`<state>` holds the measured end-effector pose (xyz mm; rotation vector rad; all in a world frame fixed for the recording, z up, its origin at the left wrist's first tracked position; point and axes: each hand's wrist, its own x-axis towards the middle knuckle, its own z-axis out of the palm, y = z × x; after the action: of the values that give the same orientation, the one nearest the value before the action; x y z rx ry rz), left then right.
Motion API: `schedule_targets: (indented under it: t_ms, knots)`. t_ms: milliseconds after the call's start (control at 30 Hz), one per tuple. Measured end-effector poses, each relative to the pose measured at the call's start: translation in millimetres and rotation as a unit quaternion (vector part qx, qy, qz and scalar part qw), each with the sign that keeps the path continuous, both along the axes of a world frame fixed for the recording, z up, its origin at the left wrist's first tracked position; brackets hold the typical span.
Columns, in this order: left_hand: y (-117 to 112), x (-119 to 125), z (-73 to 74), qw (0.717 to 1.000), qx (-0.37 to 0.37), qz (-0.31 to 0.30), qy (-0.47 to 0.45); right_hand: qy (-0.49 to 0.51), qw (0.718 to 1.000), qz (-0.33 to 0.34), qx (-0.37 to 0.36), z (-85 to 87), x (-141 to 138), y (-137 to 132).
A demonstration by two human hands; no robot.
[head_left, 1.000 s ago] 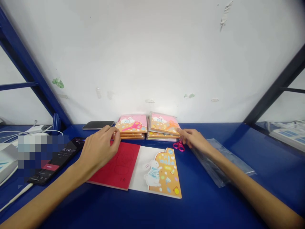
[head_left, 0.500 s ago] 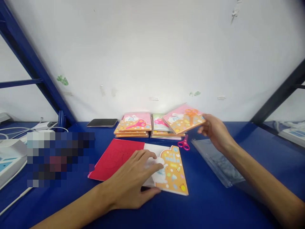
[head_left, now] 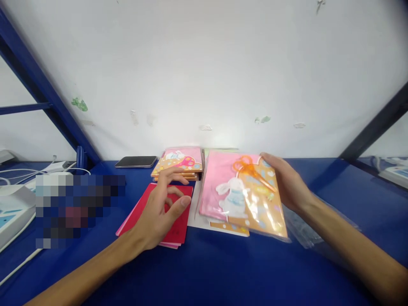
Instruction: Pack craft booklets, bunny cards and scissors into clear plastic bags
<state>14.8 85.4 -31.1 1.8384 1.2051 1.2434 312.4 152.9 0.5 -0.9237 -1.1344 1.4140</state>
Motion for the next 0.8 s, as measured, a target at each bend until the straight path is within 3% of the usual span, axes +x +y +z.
schedule_targets:
  t_ms: [167, 333, 467, 633, 800]
  knots:
    - [-8, 10, 5.4, 0.99, -0.125, -0.057, -0.024, -0.034, 0.997, 0.071, -0.018, -9.4, -12, -8]
    - [-6, 11, 7.3, 0.965, -0.193, -0.107, -0.142, -0.04, 0.995, 0.088, -0.038, -12.9, -15, -9]
    - [0, 8, 6.0, 0.952, -0.223, -0.099, -0.186, -0.03, 0.993, 0.096, -0.061, -14.3, -15, -7]
    - [3, 3, 4.8, 0.955, -0.244, -0.061, -0.157, -0.046, 0.993, 0.094, -0.056, -19.2, -13, -7]
    - [4, -2, 7.0, 0.935, -0.288, -0.106, -0.178, -0.059, 0.992, 0.097, -0.052, -18.8, -18, -11]
